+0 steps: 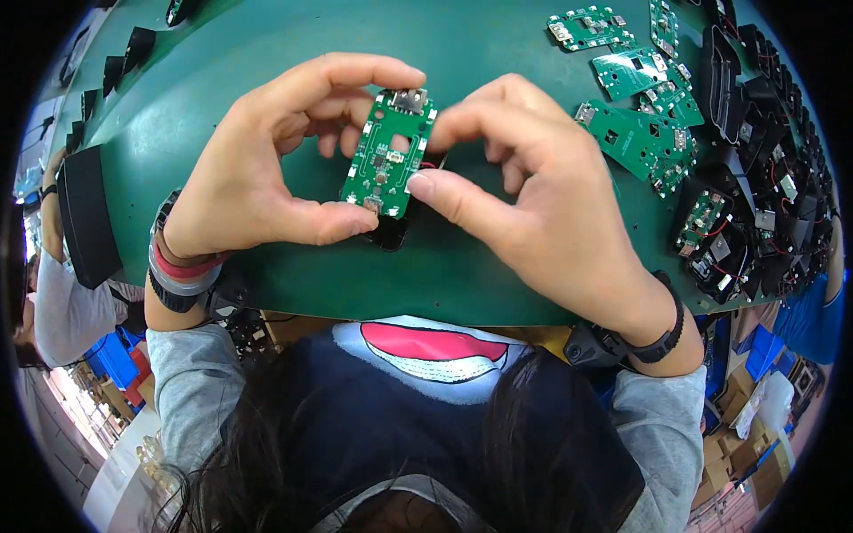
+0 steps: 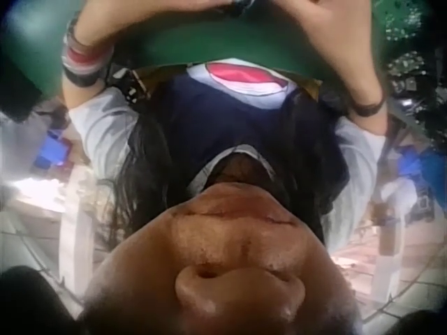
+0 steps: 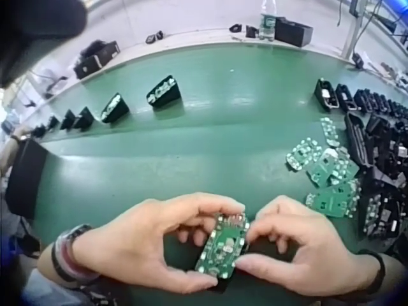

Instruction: The person picks up a circuit board and a plastic housing, connects a wire to the board, and presses the board into the housing. They then place the assembled unit onto a conveyor belt and repeat the process.

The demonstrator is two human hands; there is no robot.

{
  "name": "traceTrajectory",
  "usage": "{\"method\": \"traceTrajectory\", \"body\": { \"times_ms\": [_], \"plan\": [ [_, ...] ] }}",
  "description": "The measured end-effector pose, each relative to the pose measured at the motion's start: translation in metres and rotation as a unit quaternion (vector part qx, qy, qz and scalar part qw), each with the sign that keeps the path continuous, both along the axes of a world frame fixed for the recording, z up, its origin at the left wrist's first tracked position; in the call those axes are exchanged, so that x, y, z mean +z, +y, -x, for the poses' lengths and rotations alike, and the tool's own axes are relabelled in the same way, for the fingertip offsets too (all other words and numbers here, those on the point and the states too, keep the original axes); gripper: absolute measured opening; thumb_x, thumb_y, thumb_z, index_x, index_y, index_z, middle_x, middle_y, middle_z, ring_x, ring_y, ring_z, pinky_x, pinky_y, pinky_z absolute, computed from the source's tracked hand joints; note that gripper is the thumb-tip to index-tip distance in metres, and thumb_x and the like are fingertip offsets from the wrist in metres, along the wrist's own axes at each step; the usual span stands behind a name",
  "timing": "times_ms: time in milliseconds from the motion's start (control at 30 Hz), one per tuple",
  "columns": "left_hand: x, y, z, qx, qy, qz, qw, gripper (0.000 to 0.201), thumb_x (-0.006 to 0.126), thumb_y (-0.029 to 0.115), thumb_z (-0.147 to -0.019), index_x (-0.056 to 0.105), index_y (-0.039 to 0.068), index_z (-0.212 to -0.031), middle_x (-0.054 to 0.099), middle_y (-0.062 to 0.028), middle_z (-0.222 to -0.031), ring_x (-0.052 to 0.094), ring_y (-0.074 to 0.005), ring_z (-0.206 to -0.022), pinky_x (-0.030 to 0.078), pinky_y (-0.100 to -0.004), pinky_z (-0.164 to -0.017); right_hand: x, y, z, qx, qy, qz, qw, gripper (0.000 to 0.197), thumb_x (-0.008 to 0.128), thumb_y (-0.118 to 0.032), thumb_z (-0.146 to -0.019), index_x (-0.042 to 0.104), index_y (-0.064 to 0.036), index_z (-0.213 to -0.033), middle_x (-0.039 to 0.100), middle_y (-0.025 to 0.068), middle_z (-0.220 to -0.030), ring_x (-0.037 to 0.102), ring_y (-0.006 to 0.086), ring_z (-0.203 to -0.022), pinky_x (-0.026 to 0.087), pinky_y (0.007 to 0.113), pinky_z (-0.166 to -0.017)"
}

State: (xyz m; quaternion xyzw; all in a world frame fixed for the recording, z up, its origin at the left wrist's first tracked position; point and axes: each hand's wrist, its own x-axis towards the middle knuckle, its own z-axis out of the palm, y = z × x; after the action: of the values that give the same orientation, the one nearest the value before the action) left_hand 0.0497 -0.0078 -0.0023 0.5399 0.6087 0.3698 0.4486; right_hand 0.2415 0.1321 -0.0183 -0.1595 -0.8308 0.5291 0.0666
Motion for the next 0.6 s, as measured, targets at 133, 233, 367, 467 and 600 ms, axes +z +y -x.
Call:
{"method": "traceTrajectory", "body": {
  "times_ms": [133,233,367,467,600],
  "plan": [
    [-0.004,0.0,0.005,-0.014,-0.031,-0.011,0.999,0.063,0.076,0.008,-0.071,0.053,0.003,-0.13,0.064,0.002,-0.101,0.055,-0.0045,-0.09,0.04,-0.0208,-0.079,-0.001,-0.006,-0.001,-0.002,0.004,0.027,1.0,0.012,0.072,-0.004,-0.079,0.066,-0.0009,-0.088,0.053,0.0004,-0.091,0.045,0.0062,-0.074,0.033,0.019,-0.059],
    [-0.006,0.002,0.008,-0.015,-0.055,0.017,0.998,0.058,0.074,0.005,-0.074,0.055,0.001,-0.129,0.065,0.0002,-0.101,0.056,-0.0049,-0.091,0.041,-0.0205,-0.08,-0.003,-0.01,0.0,-0.03,0.016,0.046,0.998,0.009,0.072,-0.003,-0.079,0.067,-0.0011,-0.086,0.053,-0.0003,-0.085,0.044,0.0052,-0.069,0.032,0.019,-0.058],
    [-0.007,0.003,0.004,0.023,-0.157,0.026,0.987,0.055,0.074,0.0,-0.079,0.053,-0.002,-0.13,0.066,-0.0045,-0.105,0.062,-0.0078,-0.091,0.049,-0.0199,-0.08,-0.001,-0.014,0.005,-0.04,0.001,0.048,0.998,0.007,0.071,-0.002,-0.079,0.068,-0.0003,-0.085,0.052,-0.001,-0.08,0.043,0.0044,-0.066,0.032,0.019,-0.057],
    [-0.009,0.003,0.001,0.032,-0.202,-0.005,0.979,0.055,0.075,-0.002,-0.078,0.055,-0.002,-0.129,0.065,-0.0053,-0.104,0.062,-0.0074,-0.087,0.05,-0.0187,-0.074,0.001,-0.014,0.007,-0.035,0.001,0.012,0.999,0.009,0.071,-0.002,-0.079,0.069,0.0005,-0.087,0.052,-0.0017,-0.077,0.042,0.0034,-0.064,0.032,0.019,-0.056],
    [-0.004,0.005,-0.005,0.038,-0.15,0.018,0.988,0.047,0.075,-0.002,-0.077,0.061,-0.002,-0.122,0.062,-0.0011,-0.093,0.056,-0.0032,-0.072,0.048,-0.018,-0.066,-0.001,-0.012,0.013,-0.032,0.008,0.05,0.998,0.013,0.07,0.0,-0.08,0.069,0.0014,-0.093,0.058,-0.001,-0.081,0.048,0.0039,-0.068,0.036,0.019,-0.059]
  ]
}}
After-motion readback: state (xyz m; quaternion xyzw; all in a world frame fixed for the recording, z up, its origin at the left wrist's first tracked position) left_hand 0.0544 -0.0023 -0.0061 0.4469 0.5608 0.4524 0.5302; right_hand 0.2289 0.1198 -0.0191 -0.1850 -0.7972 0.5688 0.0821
